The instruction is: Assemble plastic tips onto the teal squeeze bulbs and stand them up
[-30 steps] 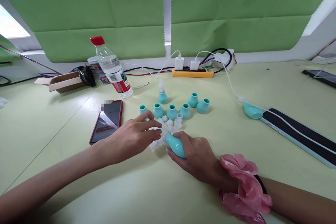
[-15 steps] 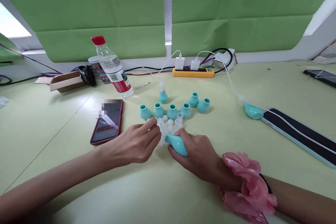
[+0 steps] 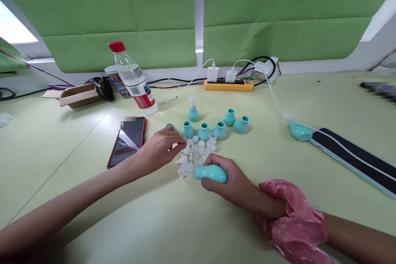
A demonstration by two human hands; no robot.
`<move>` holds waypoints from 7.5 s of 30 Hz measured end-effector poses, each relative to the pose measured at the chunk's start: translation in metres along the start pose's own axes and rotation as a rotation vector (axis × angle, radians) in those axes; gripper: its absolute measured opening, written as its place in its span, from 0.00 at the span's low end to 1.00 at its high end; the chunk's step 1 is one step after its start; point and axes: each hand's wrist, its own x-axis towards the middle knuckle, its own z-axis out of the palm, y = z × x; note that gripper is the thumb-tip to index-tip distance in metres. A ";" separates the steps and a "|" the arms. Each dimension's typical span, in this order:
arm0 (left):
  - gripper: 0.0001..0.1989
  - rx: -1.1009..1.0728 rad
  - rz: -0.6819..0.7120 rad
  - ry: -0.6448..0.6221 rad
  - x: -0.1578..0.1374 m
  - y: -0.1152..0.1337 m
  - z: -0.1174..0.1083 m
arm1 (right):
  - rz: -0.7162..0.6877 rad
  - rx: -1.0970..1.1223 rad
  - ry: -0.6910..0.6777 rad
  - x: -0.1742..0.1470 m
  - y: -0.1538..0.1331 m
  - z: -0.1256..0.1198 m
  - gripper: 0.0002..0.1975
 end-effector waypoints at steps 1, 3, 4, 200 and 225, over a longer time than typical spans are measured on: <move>0.11 0.016 0.004 -0.021 0.000 -0.001 0.004 | 0.016 0.019 -0.017 0.000 0.000 0.000 0.07; 0.12 0.035 0.018 0.020 -0.001 0.002 0.006 | 0.057 0.079 -0.049 0.001 0.002 0.000 0.09; 0.12 0.039 0.028 0.077 -0.003 0.006 0.005 | 0.085 0.120 -0.066 0.001 0.002 0.000 0.10; 0.19 0.033 -0.030 -0.013 -0.037 0.009 0.036 | -1.032 -0.671 0.380 0.041 0.036 -0.019 0.13; 0.12 -0.393 0.233 0.466 -0.041 0.002 0.031 | -1.253 -0.692 0.213 0.031 0.022 0.002 0.08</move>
